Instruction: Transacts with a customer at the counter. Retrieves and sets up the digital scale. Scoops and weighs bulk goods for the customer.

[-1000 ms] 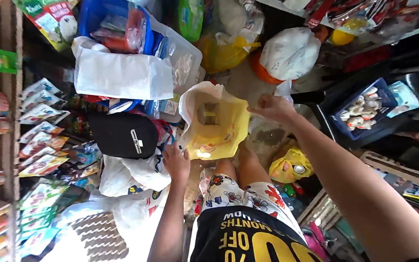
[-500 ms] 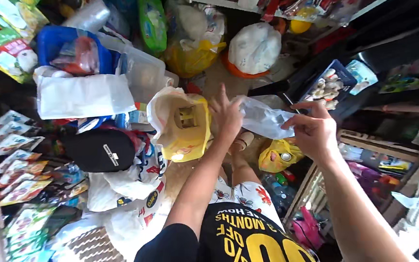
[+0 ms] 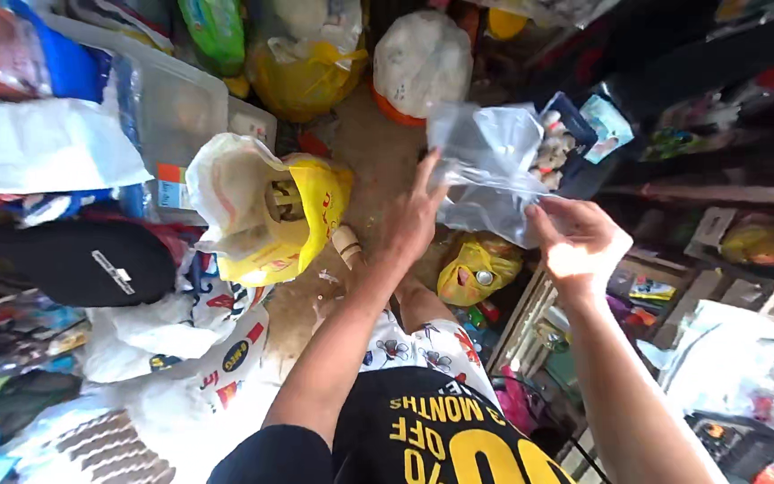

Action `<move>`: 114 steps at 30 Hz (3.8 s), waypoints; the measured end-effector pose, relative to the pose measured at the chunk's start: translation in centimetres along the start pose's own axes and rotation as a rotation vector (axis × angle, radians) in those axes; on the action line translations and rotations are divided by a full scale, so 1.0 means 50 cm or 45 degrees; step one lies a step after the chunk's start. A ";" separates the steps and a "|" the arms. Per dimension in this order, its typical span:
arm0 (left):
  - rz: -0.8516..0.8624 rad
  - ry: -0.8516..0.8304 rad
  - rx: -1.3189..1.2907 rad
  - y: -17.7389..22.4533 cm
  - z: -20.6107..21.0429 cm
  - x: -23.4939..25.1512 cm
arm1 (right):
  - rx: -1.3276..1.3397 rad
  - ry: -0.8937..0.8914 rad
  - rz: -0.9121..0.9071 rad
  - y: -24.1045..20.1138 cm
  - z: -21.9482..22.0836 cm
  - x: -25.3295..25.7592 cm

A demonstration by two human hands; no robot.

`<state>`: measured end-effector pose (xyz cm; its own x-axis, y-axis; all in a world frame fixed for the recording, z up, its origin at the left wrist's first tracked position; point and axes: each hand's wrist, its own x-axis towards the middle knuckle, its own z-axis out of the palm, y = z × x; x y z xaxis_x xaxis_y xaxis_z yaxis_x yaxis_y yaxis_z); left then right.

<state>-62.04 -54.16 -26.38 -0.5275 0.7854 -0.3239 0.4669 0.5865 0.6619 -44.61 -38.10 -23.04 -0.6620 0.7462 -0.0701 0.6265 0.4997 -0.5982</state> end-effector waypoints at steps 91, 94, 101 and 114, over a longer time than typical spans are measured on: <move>-0.388 0.175 -0.654 -0.215 -0.197 -0.189 | 0.011 -0.525 -0.155 -0.181 0.117 0.077; -0.326 0.084 -0.591 -0.147 -0.108 -0.106 | 0.047 -0.568 -0.172 -0.170 0.075 0.061; -0.321 0.001 -0.833 -0.007 0.145 0.062 | 0.143 -0.688 -0.130 -0.035 0.122 0.057; -0.237 -0.145 -0.013 0.201 0.244 0.451 | 0.464 -0.372 -0.016 0.284 0.052 0.308</move>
<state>-60.60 -28.14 -35.29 -0.5203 0.6811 -0.5151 0.3612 0.7221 0.5900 -46.98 -20.67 -34.68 -0.7896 0.5596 -0.2519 0.4669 0.2816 -0.8383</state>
